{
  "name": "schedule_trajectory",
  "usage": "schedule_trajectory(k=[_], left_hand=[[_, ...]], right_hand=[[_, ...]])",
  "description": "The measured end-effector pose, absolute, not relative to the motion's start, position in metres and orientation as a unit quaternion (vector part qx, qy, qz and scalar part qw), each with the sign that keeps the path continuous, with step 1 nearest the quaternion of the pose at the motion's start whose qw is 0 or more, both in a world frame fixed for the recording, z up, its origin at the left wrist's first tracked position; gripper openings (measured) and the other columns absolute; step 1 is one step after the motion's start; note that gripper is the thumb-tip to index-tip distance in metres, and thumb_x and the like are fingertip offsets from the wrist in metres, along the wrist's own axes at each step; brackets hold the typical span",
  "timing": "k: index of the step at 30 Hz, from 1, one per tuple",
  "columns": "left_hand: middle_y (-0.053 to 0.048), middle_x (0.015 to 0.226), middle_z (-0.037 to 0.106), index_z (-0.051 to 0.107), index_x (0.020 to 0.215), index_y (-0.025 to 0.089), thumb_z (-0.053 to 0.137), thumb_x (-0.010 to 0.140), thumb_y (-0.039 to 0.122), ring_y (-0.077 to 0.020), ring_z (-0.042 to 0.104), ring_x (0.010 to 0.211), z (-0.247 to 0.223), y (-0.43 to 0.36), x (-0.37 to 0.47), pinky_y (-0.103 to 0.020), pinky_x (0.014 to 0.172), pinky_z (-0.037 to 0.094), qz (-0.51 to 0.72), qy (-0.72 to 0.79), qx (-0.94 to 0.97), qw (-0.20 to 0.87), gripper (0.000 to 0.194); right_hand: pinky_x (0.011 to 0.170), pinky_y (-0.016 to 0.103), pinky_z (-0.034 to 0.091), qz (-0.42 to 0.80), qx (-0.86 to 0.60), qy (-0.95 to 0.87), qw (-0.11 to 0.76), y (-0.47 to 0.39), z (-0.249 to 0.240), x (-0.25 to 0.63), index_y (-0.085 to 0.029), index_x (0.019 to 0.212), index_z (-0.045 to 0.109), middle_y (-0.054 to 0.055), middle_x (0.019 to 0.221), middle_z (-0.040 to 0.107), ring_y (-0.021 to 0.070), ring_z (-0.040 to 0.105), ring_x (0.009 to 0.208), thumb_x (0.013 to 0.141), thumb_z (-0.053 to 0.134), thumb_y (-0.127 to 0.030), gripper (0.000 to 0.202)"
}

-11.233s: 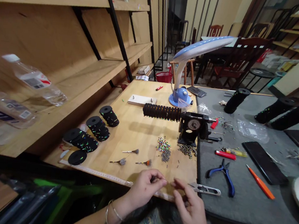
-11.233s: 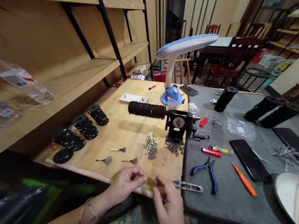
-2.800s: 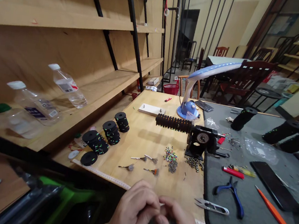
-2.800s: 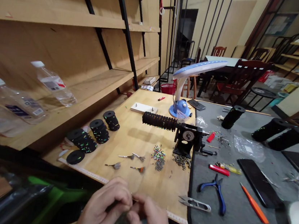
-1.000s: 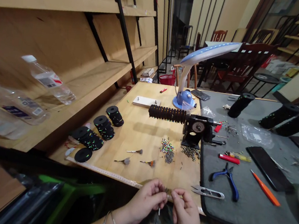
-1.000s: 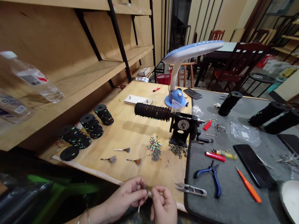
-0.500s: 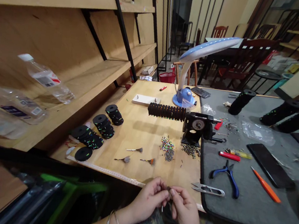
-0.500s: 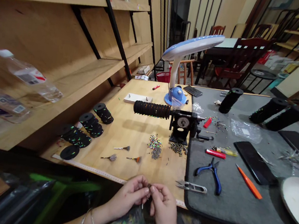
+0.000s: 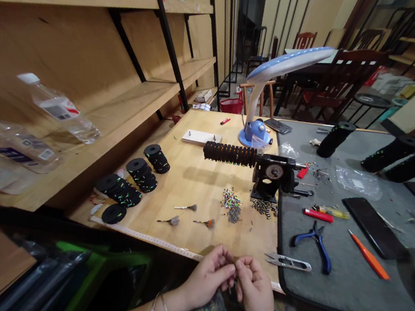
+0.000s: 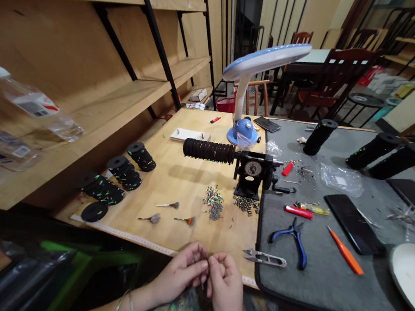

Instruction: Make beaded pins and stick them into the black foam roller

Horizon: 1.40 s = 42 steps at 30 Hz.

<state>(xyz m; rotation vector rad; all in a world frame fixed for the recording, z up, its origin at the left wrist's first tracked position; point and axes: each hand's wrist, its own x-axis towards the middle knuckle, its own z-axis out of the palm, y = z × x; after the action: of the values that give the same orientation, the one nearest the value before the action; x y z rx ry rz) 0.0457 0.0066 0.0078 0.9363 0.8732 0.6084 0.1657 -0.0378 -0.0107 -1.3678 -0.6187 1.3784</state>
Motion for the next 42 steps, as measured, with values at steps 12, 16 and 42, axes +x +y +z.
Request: schedule_trajectory(k=[12, 16, 42], left_hand=[[0.003, 0.060, 0.055, 0.051, 0.080, 0.015, 0.072, 0.070, 0.055, -0.0074, 0.047, 0.050, 0.000, 0.006, 0.049, -0.020, 0.049, 0.034, 0.279, 0.421, 0.435, 0.746, 0.046], [0.004, 0.058, 0.055, 0.049, 0.076, 0.016, 0.073, 0.069, 0.056, -0.0064, 0.045, 0.048, -0.009, 0.005, 0.050, -0.020, 0.047, 0.030, 0.276, 0.410, 0.380, 0.782, 0.047], [0.004, 0.071, 0.053, 0.053, 0.086, 0.016, 0.077, 0.066, 0.053, -0.0062, 0.049, 0.055, -0.012, 0.003, 0.051, -0.019, 0.048, 0.030, 0.307, 0.427, 0.363, 0.769, 0.048]], right_hand=[[0.038, 0.017, 0.022, 0.561, -0.575, -0.258, 0.537, -0.040, -0.016, 0.164, -0.018, 0.072, 0.054, -0.009, 0.038, 0.045, 0.0041, 0.032, 0.033, 0.070, 0.062, -0.071, 0.055], [0.038, 0.017, 0.023, 0.564, -0.574, -0.255, 0.536, -0.040, -0.015, 0.163, -0.017, 0.072, 0.055, -0.008, 0.040, 0.047, 0.0045, 0.034, 0.033, 0.069, 0.064, -0.071, 0.054], [0.039, 0.018, 0.023, 0.559, -0.581, -0.242, 0.540, -0.041, -0.017, 0.164, -0.017, 0.070, 0.055, -0.007, 0.040, 0.049, 0.0050, 0.033, 0.033, 0.067, 0.067, -0.069, 0.053]])
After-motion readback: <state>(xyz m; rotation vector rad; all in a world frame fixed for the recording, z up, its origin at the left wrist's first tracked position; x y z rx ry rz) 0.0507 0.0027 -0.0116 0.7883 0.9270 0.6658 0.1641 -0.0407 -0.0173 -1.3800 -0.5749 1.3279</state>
